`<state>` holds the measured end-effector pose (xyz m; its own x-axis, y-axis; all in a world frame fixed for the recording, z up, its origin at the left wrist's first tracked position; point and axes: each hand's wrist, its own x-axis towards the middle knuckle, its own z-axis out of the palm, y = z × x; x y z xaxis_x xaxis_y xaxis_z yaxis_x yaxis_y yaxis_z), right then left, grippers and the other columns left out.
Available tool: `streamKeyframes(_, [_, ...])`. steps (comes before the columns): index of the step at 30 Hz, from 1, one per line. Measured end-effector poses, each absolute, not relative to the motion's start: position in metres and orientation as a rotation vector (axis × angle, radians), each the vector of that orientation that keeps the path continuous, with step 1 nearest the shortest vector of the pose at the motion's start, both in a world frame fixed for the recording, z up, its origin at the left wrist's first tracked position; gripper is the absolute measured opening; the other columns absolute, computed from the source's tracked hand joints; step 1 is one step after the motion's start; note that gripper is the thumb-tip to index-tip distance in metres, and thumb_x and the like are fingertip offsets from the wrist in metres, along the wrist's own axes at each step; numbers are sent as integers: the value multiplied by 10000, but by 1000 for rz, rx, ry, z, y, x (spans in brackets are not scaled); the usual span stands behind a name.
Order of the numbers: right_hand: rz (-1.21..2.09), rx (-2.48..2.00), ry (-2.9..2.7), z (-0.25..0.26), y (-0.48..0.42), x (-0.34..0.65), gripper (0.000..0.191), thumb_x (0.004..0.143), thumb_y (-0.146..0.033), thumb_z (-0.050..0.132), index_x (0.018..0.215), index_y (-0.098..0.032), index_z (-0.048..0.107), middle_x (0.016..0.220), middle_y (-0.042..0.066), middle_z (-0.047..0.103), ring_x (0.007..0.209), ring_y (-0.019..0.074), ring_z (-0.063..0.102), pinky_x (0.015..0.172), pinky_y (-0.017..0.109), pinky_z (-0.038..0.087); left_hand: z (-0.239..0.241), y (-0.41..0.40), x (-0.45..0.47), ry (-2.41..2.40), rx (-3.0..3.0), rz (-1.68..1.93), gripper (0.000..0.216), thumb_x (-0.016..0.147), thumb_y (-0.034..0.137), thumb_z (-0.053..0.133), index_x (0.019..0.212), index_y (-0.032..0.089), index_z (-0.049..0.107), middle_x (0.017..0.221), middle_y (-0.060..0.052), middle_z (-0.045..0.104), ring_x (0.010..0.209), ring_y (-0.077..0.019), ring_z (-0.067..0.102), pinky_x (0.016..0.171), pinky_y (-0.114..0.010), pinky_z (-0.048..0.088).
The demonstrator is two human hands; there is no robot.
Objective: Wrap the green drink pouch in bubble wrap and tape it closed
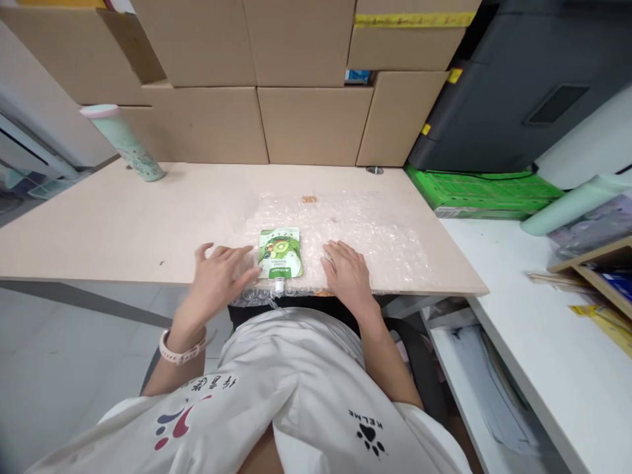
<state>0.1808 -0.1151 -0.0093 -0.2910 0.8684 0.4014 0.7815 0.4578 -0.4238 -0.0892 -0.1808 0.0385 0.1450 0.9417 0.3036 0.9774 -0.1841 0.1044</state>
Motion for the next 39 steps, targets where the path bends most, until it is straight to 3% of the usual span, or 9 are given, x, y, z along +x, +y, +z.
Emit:
streamKeyframes(3, [183,-1309,-2113,0,-117,166,350,983,-320,501,1227,-173,704,1217,115,741,1166,320,614,980,481,467,38,-188,-110,-2078,-2184,-455,475,1000,456,525,1323,121,620,1078,-159,763,1109,-363,642,1113,-650,287])
streamKeyframes(6, [284,-1230,-2183,9,-119,145,322,981,-333,515,1199,-204,715,1060,91,768,1034,310,615,912,481,469,31,-190,-116,-2115,-2310,-524,457,990,459,545,1305,141,635,1176,-140,741,1145,-347,606,1060,-570,398])
streamKeyframes(10, [599,-1153,-2046,11,-122,122,397,951,-352,554,1319,-227,639,1131,85,726,982,255,631,895,428,512,23,-191,-115,-2067,-2392,-610,433,956,442,608,1260,140,667,1341,-126,675,1177,-334,548,986,-454,484])
streamKeyframes(14, [790,-1124,-1883,3,-116,106,508,890,-386,619,1380,-259,591,1221,97,639,850,194,636,785,359,552,20,-185,-106,-2089,-2304,-540,405,920,463,661,1208,181,694,1264,-111,702,1135,-339,555,952,-458,491])
streamKeyframes(19, [880,-1161,-1743,-13,-86,110,508,778,-313,685,1278,-222,661,1056,69,613,735,158,567,755,357,545,26,-152,-77,-2073,-2287,-419,449,935,449,638,1278,159,653,1153,-147,685,1099,-334,571,939,-441,484])
streamKeyframes(24, [1018,-1157,-1613,-14,-60,139,523,681,-279,752,1199,-235,699,941,8,578,656,103,500,652,289,502,34,-133,-57,-2020,-2410,-344,433,951,438,619,1273,149,645,1177,-164,681,1130,-342,586,943,-448,489])
streamKeyframes(30, [1303,-1146,-1360,3,-57,165,572,529,-253,826,1082,-195,694,756,-58,530,629,89,533,620,248,485,28,-172,-89,-1982,-2619,-824,282,965,382,609,1142,186,707,1360,-116,652,1265,-296,558,1039,-445,494])
streamKeyframes(33, [1309,-1150,-1277,10,-61,168,527,516,-249,827,1024,-200,697,779,-48,554,652,107,582,631,270,513,24,-189,-100,-2109,-2598,-1109,246,969,371,585,1035,206,755,1329,-103,678,1268,-281,585,1043,-448,505])
streamKeyframes(39, [1230,-1029,-1201,17,-76,140,440,569,-289,825,979,-226,678,885,-4,612,828,162,620,763,339,557,8,-186,-98,-2211,-2249,-1808,222,907,257,578,1025,196,755,1164,-98,717,1026,-216,699,781,-316,580])
